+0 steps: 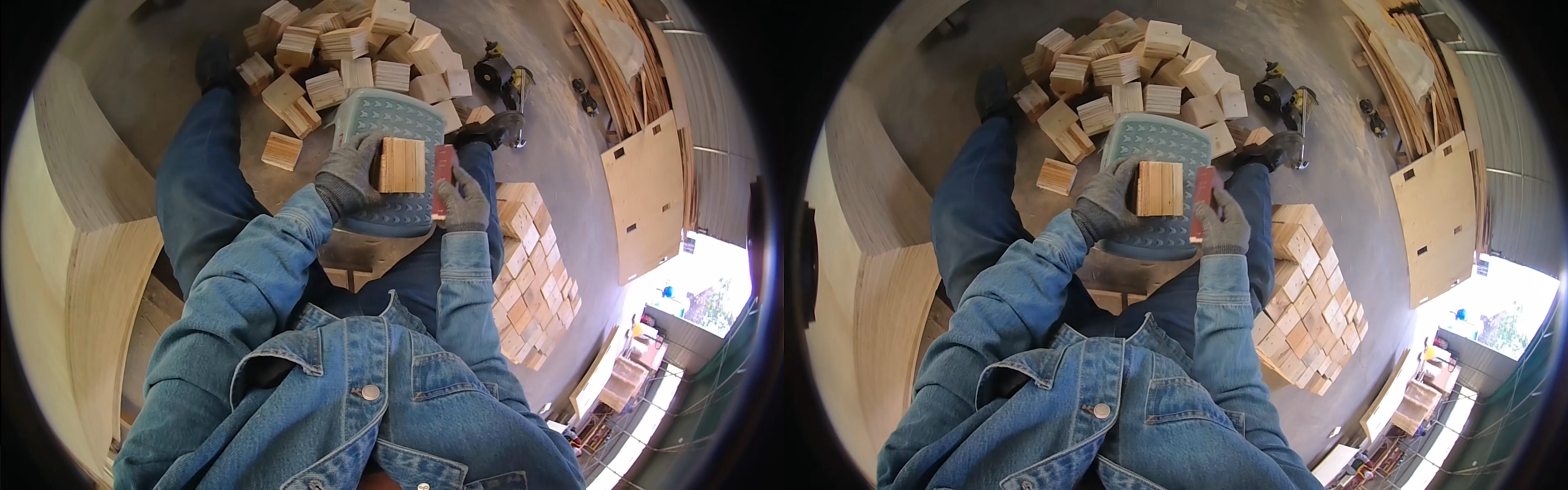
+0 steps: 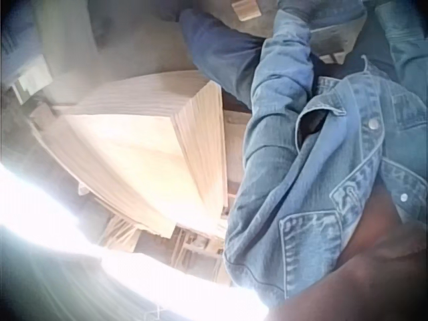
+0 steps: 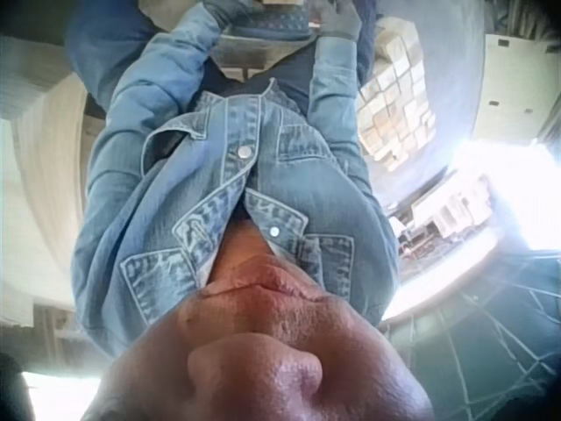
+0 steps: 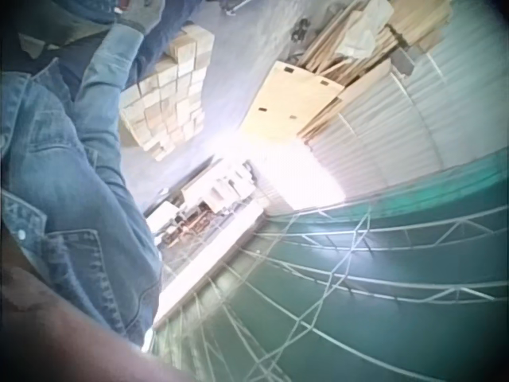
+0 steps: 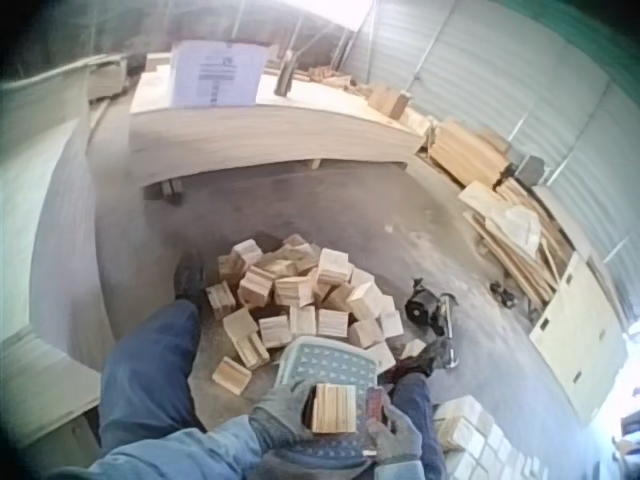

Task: The person sits on the floor and sands small wooden blocks one by one using a red sanding block. They hold each block on a small stool between their legs, sand the surfaces, and then place the finished pieces into a pile on the floor.

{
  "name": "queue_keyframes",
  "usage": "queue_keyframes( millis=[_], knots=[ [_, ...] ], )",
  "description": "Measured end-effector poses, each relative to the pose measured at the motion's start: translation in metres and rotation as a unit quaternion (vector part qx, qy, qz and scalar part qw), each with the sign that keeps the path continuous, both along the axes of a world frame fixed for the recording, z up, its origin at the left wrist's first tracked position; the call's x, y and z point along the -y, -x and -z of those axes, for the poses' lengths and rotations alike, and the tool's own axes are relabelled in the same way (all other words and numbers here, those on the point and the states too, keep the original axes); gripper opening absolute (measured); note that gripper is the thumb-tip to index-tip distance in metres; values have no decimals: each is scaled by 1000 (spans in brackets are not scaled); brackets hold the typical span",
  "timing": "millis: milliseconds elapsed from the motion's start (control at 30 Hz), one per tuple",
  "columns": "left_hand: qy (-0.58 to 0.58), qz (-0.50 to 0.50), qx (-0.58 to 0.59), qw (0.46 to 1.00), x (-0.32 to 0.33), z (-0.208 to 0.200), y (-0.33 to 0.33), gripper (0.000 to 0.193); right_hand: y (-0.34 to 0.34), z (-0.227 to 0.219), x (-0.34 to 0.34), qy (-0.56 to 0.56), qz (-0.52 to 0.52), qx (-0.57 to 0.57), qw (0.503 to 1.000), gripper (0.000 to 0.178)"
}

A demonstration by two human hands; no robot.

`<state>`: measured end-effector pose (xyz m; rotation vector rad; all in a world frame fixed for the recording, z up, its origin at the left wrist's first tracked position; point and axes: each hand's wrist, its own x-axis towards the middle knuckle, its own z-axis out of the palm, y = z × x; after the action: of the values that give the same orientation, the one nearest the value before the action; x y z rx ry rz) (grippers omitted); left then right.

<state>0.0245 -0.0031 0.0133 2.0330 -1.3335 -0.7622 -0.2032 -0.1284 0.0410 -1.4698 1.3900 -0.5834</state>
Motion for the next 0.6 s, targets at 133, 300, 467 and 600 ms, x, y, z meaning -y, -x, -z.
queue_keyframes(
  millis=[133,300,467,600],
  knots=[
    [5,-11,-1,1000,2,7,3,126,3,-4,-11,-6,-40,-4,999,57],
    [121,-16,53,991,-5,-7,7,114,-2,-15,-8,66,-93,-7,993,54],
    [229,-32,176,957,-10,-5,0,101,-13,-7,-9,155,-135,-18,979,55],
    [229,17,112,967,-23,-13,11,95,12,4,-11,124,-132,-35,983,56]
  ],
)
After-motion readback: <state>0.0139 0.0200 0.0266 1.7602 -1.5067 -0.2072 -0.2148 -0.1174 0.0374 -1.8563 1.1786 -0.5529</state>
